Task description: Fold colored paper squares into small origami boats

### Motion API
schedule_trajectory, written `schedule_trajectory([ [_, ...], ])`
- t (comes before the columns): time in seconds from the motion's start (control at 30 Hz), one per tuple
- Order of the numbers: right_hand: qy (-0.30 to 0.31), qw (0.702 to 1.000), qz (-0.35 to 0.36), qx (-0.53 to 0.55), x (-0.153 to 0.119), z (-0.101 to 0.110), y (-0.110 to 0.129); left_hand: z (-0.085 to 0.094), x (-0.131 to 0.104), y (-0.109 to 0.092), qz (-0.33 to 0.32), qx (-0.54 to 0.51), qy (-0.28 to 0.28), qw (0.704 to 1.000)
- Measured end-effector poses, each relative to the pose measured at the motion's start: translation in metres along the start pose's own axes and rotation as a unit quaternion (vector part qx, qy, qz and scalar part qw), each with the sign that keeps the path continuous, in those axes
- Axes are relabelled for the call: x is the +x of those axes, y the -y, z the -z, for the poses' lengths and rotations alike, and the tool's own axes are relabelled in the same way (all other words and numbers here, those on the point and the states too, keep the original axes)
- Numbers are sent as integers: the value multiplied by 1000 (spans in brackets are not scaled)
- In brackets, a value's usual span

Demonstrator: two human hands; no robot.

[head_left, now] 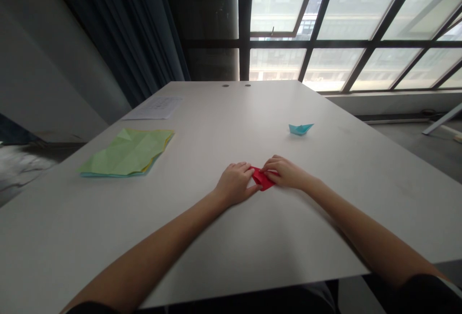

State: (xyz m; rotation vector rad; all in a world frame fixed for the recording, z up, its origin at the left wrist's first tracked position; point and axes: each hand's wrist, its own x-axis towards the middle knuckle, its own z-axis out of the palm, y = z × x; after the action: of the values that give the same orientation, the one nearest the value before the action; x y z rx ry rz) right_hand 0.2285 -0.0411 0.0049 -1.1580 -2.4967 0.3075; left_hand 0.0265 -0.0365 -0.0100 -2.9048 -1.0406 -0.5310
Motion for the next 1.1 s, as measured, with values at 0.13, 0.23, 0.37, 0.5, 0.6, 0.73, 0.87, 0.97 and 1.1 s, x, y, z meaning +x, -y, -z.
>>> schedule_trajectory([
  [0.13, -7, 999, -34, -15, 1, -1, 3, 3, 1, 1, -19, -7, 17, 1000],
  [0.23, -15, 997, -62, -38, 1, -5, 4, 6, 2, 5, -40, -24, 39, 998],
  [0.37, -13, 995, -74, -71, 2, -9, 7, 9, 4, 14, -64, -30, 75, 995],
  [0.5, -2, 993, -73, -89, 2, -7, 8, 12, 4, 20, -82, -23, 100, 991],
  [0.6, 6, 993, -73, -90, 1, -4, 9, 13, 3, 20, -88, -16, 111, 990],
  [0.73, 21, 994, -81, -76, 1, -1, 12, 14, 2, 20, -95, -3, 120, 988],
  [0.87, 19, 994, -100, -49, 0, 0, 13, 14, 3, 20, -103, -4, 122, 987],
  [0.97, 22, 994, -101, -37, -3, 1, 9, 13, 4, 19, -102, -4, 112, 988],
  [1.1, 32, 993, -108, -37, -7, 4, -3, 13, 5, 16, -52, 12, 86, 995],
])
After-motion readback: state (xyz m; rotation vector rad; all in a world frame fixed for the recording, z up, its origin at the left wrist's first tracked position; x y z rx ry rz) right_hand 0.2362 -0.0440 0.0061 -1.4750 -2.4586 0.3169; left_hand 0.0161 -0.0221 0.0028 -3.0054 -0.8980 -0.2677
